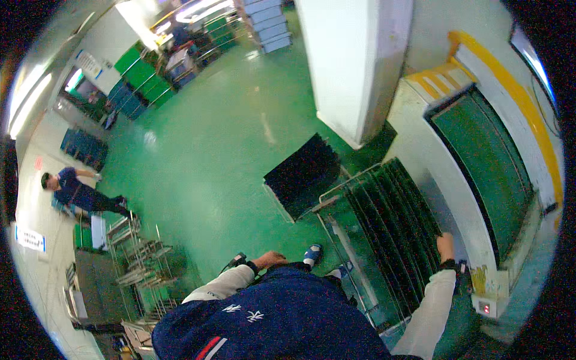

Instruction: The person takes green circuit boards from a vertical storage rack and places them onto the moving conveyor belt of an industrial machine.

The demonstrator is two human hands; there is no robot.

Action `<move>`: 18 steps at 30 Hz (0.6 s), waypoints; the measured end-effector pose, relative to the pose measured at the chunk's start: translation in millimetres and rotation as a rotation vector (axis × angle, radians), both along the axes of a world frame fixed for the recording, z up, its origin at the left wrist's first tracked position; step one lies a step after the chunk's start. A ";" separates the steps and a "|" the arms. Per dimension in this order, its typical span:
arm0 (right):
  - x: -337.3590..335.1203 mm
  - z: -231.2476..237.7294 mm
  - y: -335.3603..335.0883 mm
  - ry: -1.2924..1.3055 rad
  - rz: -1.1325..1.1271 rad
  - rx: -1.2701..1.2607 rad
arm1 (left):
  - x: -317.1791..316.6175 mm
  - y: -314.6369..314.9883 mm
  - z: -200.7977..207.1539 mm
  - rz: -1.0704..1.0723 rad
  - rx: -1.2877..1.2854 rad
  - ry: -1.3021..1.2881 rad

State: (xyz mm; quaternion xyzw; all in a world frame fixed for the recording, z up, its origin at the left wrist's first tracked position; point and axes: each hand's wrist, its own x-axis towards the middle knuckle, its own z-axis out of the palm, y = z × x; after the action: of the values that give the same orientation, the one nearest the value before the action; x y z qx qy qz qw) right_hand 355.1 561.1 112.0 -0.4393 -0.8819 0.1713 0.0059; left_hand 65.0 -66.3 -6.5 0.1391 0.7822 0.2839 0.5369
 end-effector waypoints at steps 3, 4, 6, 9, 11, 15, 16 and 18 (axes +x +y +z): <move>8.3 -12.6 18.4 -0.099 0.039 -0.074 | -2.9 4.7 8.7 0.009 -0.029 0.023; 10.3 -20.7 26.7 -0.087 -0.005 -0.107 | -5.7 4.9 10.2 -0.007 -0.030 0.030; 13.4 -34.1 51.8 -0.129 -0.027 -0.126 | -9.3 -12.5 -0.8 -0.019 0.253 0.054; 35.4 -52.0 71.2 -0.180 0.129 0.028 | -20.2 -7.6 -15.4 0.074 0.075 -0.033; 26.9 -48.9 63.0 -0.197 0.115 0.106 | -27.2 -8.5 -13.7 0.112 0.095 -0.011; -7.1 -7.3 29.2 -0.275 0.037 -0.004 | -29.7 -9.9 -8.7 0.168 0.040 -0.045; -1.5 -12.5 34.3 -0.279 0.045 0.007 | -30.5 -7.8 -7.8 0.147 0.049 -0.010; 12.9 -18.4 44.5 -0.278 0.162 0.031 | -32.3 -2.8 -7.8 0.175 0.070 -0.069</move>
State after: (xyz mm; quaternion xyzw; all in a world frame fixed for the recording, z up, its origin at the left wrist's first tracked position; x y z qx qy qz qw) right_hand 368.0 605.6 93.6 -0.3861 -0.9092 0.0951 -0.1234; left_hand 32.7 -69.0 -14.3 0.0791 0.7618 0.3615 0.5317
